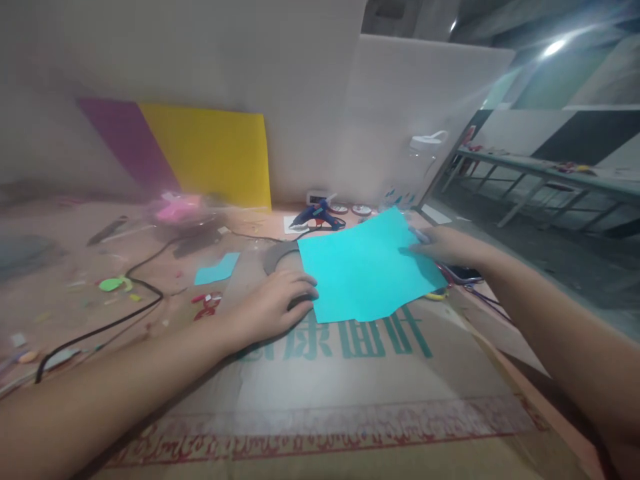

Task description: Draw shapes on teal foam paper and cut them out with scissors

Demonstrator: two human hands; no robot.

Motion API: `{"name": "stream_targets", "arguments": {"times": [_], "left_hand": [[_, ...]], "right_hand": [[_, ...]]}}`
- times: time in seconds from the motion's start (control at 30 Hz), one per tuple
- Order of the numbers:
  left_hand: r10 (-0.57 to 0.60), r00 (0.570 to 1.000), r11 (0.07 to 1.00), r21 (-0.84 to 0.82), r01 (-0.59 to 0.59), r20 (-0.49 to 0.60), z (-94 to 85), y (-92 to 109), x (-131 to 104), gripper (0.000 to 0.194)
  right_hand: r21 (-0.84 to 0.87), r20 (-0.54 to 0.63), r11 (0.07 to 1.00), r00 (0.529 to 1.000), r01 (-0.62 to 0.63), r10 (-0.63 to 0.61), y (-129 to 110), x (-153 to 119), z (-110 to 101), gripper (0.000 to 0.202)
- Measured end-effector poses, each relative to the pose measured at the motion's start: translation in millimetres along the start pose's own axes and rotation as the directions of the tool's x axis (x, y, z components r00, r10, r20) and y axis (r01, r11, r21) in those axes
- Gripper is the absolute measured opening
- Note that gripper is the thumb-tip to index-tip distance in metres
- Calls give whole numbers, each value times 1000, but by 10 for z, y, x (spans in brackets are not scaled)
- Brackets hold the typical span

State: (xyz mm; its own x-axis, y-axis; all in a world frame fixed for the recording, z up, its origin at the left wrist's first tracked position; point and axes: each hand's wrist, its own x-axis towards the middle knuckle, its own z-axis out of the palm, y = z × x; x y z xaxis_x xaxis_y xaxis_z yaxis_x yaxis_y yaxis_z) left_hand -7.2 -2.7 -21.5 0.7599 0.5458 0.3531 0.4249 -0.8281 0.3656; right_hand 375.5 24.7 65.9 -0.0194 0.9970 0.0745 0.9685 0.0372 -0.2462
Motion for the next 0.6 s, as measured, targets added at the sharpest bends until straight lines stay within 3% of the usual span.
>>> {"name": "stream_targets", "arguments": {"times": [0.1,0.2,0.27,0.3,0.33,0.37,0.4,0.47,0.5,0.57,0.6], "left_hand": [[15,1000,999,-28,-15,-8,-7,-30,14,25],[5,1000,999,-36,-5,4,-12,-38,18,25],[-8,1000,999,-43,9,16,-10,-35,13,25],[-13,1000,999,-49,14,17,-8,-30,9,25],[-15,1000,998,-55,16,19,-5,-23,3,26],[-11,1000,998,-61,12,19,-3,-14,-3,27],[0,1000,998,-68,2,19,-1,-3,-10,27],[32,999,996,-82,-30,24,2,21,-22,30],[50,998,995,-86,-47,33,2,33,-27,31],[78,995,994,-83,-72,66,-2,55,-32,33],[85,992,994,-76,-79,90,-5,65,-32,34]], "right_hand": [[-104,48,990,994,-94,100,-42,-46,-48,30],[-87,-151,986,980,-145,131,-134,-140,-157,36],[55,-297,995,950,-82,95,-246,-238,-226,45],[234,-364,972,930,28,61,-319,-297,-243,47],[423,-396,891,918,162,21,-401,-361,-240,49],[572,-382,783,924,245,-10,-488,-430,-214,52],[669,-293,703,955,241,-48,-577,-501,-165,61],[760,-75,631,985,158,-156,-754,-645,-5,77],[788,6,601,975,132,-222,-839,-714,93,80],[824,57,545,936,152,-347,-1002,-833,288,78],[802,100,578,920,150,-378,-1080,-878,373,68]]}}
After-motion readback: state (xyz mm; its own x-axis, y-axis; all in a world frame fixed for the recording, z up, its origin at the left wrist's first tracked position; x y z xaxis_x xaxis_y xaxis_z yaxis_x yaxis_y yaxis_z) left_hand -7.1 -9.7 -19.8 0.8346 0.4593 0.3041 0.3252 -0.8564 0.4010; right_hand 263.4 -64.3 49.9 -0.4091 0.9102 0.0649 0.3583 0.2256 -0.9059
